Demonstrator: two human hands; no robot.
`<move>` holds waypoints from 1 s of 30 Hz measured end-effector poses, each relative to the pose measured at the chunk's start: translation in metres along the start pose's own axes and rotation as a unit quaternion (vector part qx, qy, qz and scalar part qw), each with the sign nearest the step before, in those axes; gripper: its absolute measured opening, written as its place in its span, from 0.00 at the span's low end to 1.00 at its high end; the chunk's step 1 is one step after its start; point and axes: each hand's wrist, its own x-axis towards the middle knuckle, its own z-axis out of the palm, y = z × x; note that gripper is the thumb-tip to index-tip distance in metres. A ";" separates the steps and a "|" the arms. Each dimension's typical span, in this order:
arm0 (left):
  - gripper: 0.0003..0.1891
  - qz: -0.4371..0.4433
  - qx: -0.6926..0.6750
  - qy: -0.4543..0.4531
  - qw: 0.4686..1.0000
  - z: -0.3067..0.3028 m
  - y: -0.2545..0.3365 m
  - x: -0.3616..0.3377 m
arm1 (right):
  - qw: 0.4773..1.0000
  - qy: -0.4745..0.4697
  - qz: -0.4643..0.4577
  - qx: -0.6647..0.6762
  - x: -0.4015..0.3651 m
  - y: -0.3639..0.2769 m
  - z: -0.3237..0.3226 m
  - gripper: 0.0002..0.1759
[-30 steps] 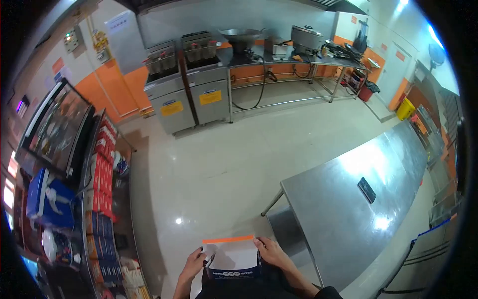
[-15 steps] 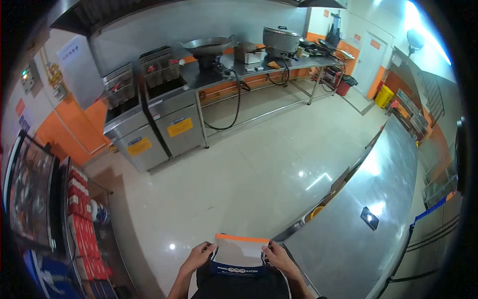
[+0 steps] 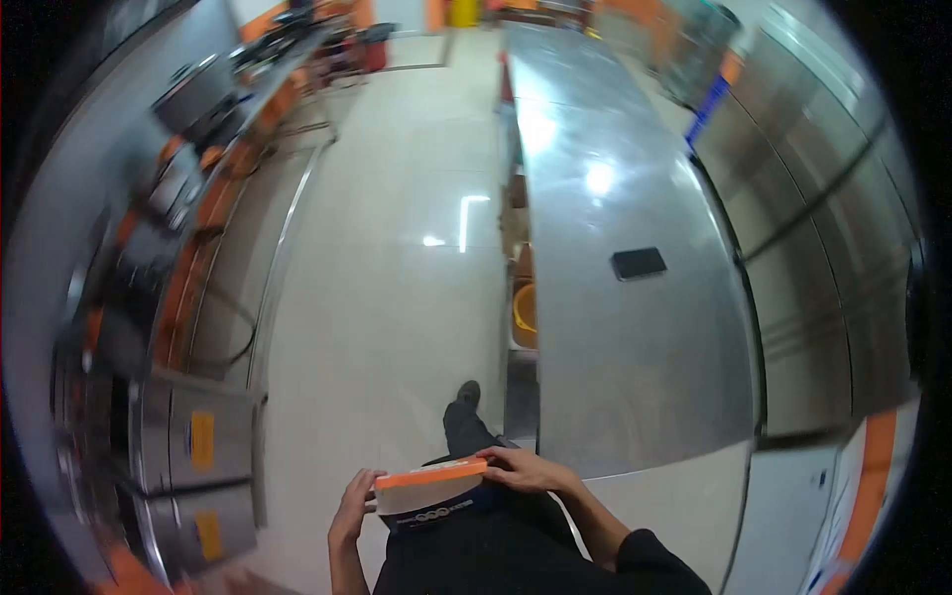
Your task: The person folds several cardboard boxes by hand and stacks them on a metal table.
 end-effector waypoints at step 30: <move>0.19 0.110 0.259 -0.436 0.855 0.106 0.298 0.284 | 0.540 0.797 0.269 -0.021 0.082 0.069 -0.209 0.28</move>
